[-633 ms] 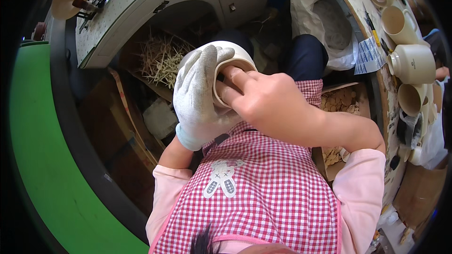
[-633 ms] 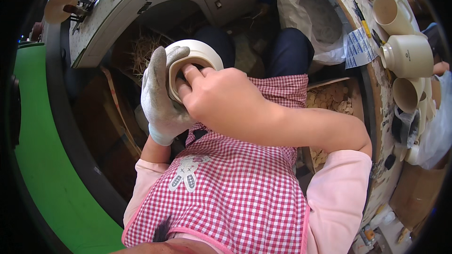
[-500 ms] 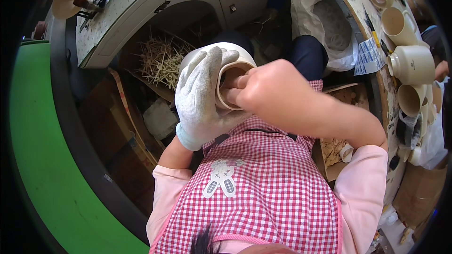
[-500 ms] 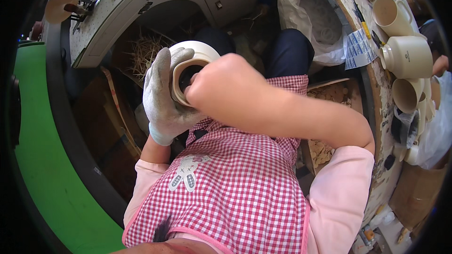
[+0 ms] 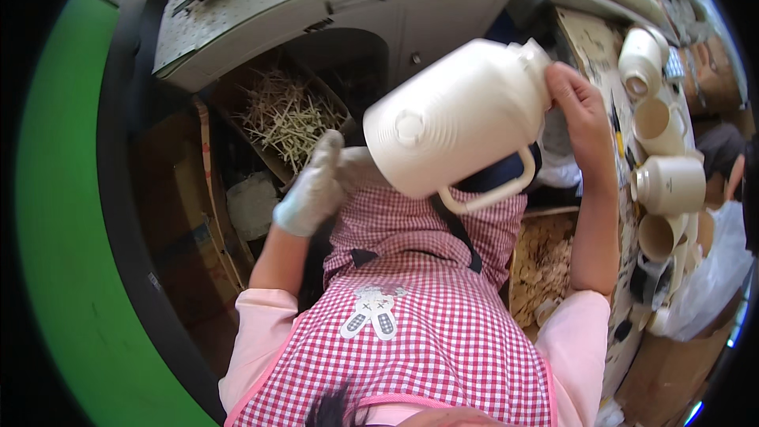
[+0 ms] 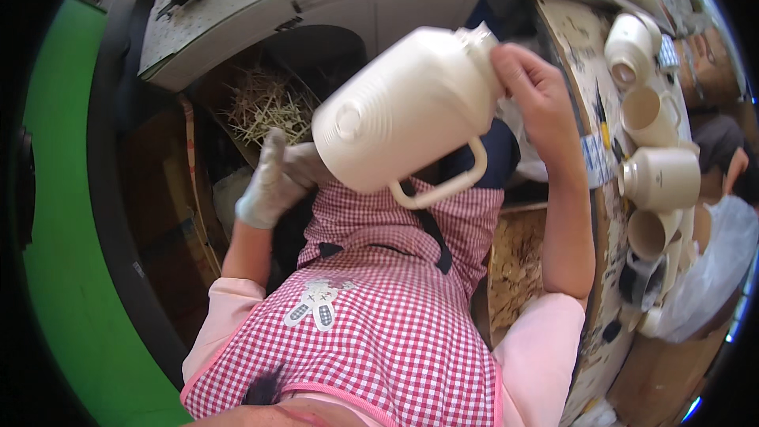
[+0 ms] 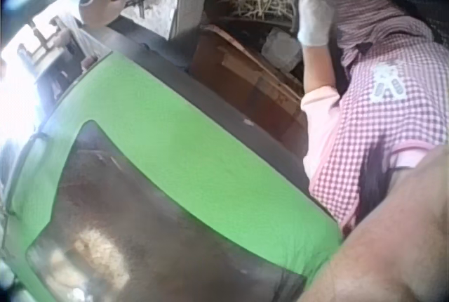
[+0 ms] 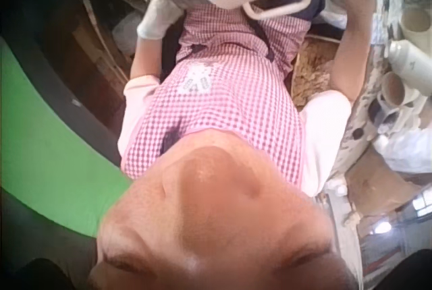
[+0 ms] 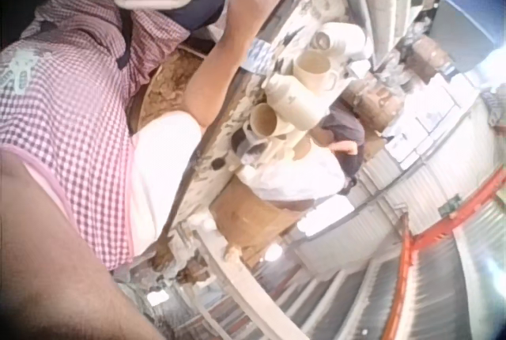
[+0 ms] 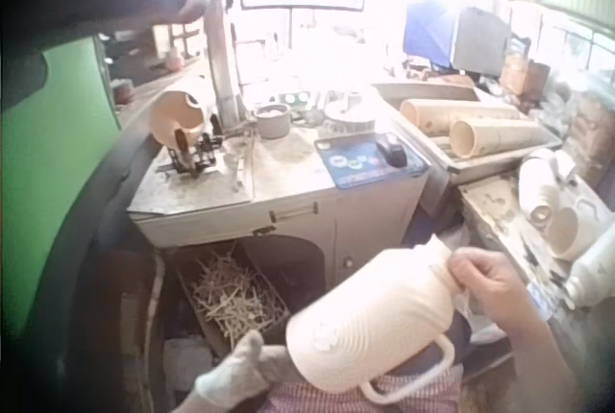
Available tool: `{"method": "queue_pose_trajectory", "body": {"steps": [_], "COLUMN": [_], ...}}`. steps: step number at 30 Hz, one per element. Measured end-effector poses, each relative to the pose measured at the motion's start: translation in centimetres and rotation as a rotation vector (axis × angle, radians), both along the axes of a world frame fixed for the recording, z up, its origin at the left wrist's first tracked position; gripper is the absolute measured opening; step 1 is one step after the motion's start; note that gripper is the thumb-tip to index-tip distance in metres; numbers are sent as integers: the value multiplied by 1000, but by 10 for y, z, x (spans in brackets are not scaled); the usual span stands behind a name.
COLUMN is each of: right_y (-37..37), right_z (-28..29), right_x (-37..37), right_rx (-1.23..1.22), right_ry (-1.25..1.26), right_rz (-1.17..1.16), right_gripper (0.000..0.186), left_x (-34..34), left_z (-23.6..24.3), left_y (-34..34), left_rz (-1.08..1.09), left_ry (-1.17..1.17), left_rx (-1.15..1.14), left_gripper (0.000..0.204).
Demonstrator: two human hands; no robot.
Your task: The person repeatedly picks up beige ceramic pitchers, smooths the rim and interior with a small tool, and applies a circular wooden disc to the exterior. They then place the finished pitchers onto a nearby shelf.
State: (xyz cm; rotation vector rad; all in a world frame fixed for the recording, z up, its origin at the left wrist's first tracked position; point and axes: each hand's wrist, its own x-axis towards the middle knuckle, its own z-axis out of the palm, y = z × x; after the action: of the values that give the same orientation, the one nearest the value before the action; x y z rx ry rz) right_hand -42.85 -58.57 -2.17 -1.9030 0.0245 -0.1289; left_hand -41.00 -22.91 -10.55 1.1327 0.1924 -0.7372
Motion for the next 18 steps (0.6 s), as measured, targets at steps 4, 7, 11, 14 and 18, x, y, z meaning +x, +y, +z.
{"method": "queue_pose_trajectory", "body": {"steps": [4, 7, 11, 14, 18], "right_y": [16, 57, 174, 270, 338], "right_z": [16, 61, 77, 66, 60], "right_x": [43, 109, 260, 372, 453], "right_rx": [-478, -785, -613, -939, -910], "right_ry": [-82, -539, -506, -380, -576], "right_rz": [188, -5, 300, 246, 215], "right_gripper": [28, 22, 55, 76, 26], "left_x": [-8, -7, -2, -2, -2], "left_z": [-42, -57, -79, -111, -148], "left_y": [-26, -24, -32, -42, -33], "left_rz": [93, 58, -163, -235, -370], "left_ry": [-95, -28, 173, 113, 96], "left_rx": [-412, -679, -659, -729, -650], "left_gripper": [80, 85, 72, 71, 83]}}
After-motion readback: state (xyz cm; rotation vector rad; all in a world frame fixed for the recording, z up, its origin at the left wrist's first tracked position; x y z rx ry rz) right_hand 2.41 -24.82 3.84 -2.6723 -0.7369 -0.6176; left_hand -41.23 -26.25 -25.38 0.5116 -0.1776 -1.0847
